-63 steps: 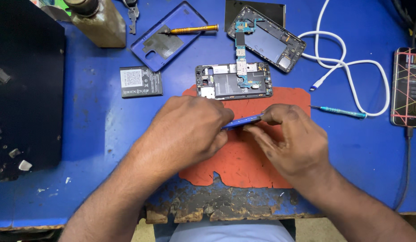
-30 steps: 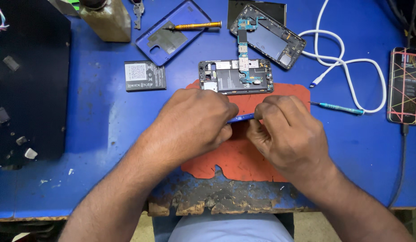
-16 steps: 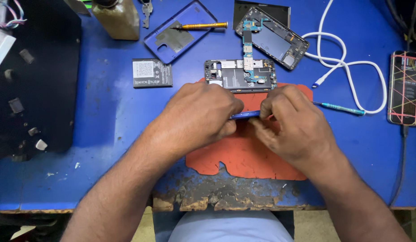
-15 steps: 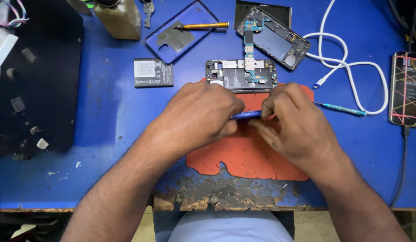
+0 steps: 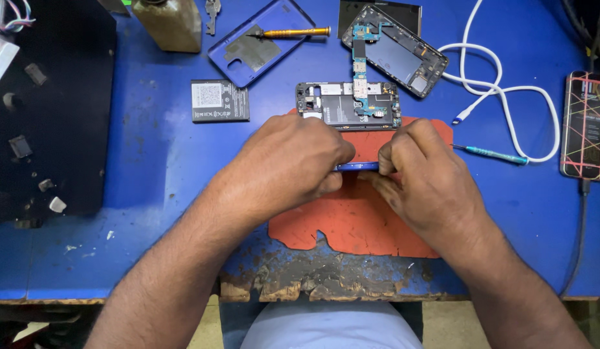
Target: The person disassembles a smartphone by unscrewing the back cover, removing the battery, and detaching internal components using a screwdriver and a plastic pry tool. The person then separates the motherboard and other parts from the phone chassis.
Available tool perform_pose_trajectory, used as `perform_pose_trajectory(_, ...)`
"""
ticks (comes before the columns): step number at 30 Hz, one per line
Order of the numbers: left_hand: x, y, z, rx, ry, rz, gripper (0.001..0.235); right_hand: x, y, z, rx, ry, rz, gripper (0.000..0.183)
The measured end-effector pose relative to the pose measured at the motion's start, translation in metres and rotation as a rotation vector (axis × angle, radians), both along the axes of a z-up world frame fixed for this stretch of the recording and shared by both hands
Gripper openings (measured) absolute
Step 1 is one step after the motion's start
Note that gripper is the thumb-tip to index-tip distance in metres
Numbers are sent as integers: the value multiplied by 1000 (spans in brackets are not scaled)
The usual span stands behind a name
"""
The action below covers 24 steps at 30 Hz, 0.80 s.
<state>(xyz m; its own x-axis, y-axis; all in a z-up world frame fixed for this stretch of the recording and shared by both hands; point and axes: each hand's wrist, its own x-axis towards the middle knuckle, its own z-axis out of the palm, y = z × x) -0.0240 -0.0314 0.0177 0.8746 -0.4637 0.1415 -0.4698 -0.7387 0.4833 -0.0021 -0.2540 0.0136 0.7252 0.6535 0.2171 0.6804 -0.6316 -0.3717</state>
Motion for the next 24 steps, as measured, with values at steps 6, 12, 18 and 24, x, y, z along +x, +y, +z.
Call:
perform_pose_trajectory(6, 2, 1, -2, -1, 23, 22, 13, 8, -6, -5, 193, -5, 27, 46)
perform_pose_trajectory(12, 2, 0, -1, 18, 39, 32, 13, 9, -15, -11, 237, -53, 33, 44)
perform_pose_trajectory(18, 0, -1, -2, 0, 30, 33, 14, 0, -14, -8, 100, -247, 18, 40)
perform_pose_trajectory(24, 1, -2, -1, 32, 42, 25, 15, -2, -11, -1, 52, -231, 19, 43)
